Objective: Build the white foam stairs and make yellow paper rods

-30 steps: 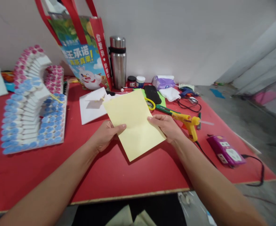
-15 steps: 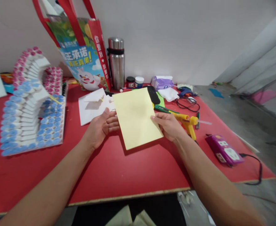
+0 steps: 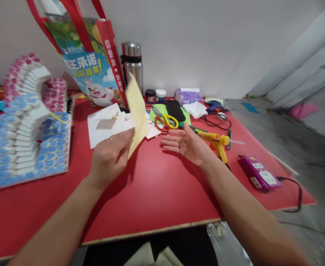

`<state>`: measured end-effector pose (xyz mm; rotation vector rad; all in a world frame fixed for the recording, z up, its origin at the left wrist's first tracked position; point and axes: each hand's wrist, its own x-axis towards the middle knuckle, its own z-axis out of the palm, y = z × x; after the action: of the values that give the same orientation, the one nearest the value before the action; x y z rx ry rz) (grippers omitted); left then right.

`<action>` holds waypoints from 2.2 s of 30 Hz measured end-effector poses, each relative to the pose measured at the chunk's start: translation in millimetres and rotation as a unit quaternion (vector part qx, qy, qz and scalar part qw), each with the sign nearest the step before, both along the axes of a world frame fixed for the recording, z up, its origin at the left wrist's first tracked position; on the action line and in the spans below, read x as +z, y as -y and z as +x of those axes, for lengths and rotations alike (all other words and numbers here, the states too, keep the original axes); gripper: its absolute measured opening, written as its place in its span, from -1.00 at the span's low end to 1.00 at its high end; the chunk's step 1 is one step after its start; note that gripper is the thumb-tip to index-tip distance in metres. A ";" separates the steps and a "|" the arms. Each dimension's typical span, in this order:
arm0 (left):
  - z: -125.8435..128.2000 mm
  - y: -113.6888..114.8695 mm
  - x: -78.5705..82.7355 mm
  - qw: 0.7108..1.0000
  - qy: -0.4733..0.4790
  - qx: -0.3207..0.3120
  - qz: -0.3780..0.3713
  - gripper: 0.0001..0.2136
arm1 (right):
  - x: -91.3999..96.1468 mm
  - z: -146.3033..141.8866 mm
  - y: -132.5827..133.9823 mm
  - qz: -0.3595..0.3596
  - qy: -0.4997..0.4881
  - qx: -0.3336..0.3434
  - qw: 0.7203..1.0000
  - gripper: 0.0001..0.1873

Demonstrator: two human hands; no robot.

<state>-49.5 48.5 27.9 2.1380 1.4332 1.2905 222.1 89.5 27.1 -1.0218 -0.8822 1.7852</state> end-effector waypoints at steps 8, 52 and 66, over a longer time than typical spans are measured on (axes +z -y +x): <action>27.8 11.2 -15.1 0.910 -0.288 -0.269 0.130 -0.65 | 0.1 13.0 -7.8 -0.032 0.049 0.007 0.998 -0.33; 1.9 -15.1 -12.9 0.941 -0.030 -0.071 -0.330 -0.73 | -21.2 10.2 45.4 0.389 0.515 0.069 0.761 -0.74; 1.9 -13.5 -7.7 0.933 -0.141 -0.038 -0.330 -0.69 | -30.7 7.3 43.2 0.400 0.610 0.075 0.680 -0.77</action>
<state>-47.6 62.0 20.2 1.9119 1.5759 0.3775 229.4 46.4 -3.6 -1.4496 -2.3177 0.3620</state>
